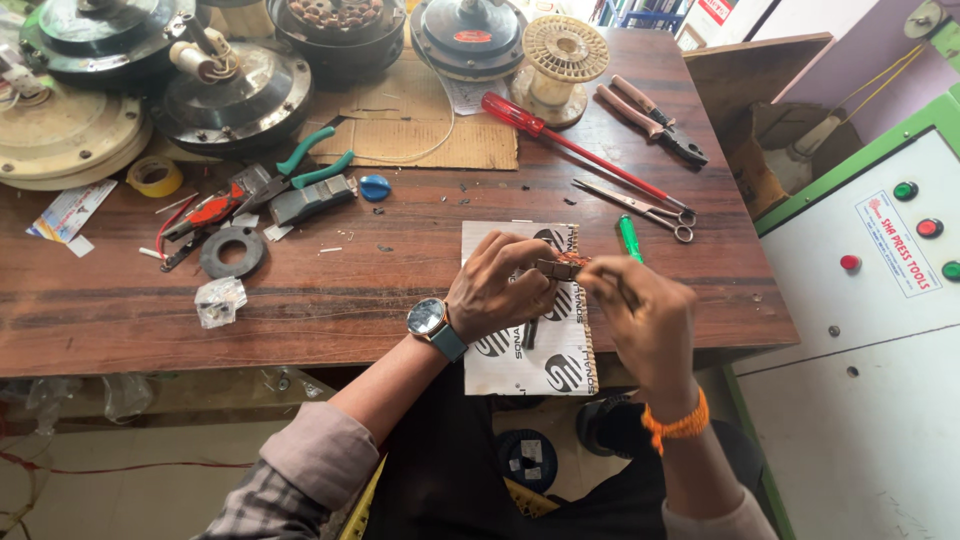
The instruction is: The person works on an electric motor armature at a workbench, fitting and pressing copper windings into place by hand and turning the armature to work around it. They occasionally use a screwdriver on the assembly and reposition it on a notepad on the bench.
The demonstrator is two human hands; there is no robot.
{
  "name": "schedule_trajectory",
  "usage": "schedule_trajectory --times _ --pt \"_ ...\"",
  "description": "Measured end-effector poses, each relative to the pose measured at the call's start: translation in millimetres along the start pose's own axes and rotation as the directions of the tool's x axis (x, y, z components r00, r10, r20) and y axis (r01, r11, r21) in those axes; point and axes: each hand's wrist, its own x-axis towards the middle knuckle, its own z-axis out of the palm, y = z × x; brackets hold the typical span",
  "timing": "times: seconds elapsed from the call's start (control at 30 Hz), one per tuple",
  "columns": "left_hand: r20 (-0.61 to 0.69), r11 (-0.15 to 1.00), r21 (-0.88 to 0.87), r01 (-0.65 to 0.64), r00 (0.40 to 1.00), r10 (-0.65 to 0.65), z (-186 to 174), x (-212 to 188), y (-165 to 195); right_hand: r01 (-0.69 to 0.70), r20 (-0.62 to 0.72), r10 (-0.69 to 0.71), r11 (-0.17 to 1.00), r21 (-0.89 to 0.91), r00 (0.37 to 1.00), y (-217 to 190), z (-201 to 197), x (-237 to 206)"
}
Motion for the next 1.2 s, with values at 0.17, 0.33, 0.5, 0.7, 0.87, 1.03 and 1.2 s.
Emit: schedule_trajectory --times 0.17,0.33,0.5,0.7,0.87,1.03,1.2 --pt "-0.003 0.999 0.035 0.013 1.000 -0.013 -3 2 1 0.052 0.102 -0.055 0.998 0.032 0.993 -9 14 41" --pt "0.001 1.000 0.025 0.008 1.000 -0.008 0 -1 -2 -0.169 0.346 0.164 0.985 -0.015 0.924 -9 12 65" --pt "-0.013 0.999 0.004 0.036 0.999 -0.036 6 -8 -6 -0.288 0.354 0.284 0.957 -0.044 0.891 1 14 70" --pt "0.075 1.000 0.008 0.027 0.997 -0.028 5 -5 -6 -0.214 0.209 0.231 0.972 -0.101 0.950 18 12 60" --pt "0.110 0.998 0.033 0.051 0.992 -0.054 2 6 0 -0.349 0.122 0.355 0.934 -0.070 0.927 23 -12 34" --pt "0.130 0.994 0.060 0.090 0.987 -0.097 -3 12 6 -0.164 0.081 0.162 0.986 0.028 0.984 18 -31 -5" --pt "0.130 0.993 0.080 0.086 0.987 -0.096 -6 14 8 -0.005 0.097 0.005 1.000 0.006 0.995 20 -15 -26"
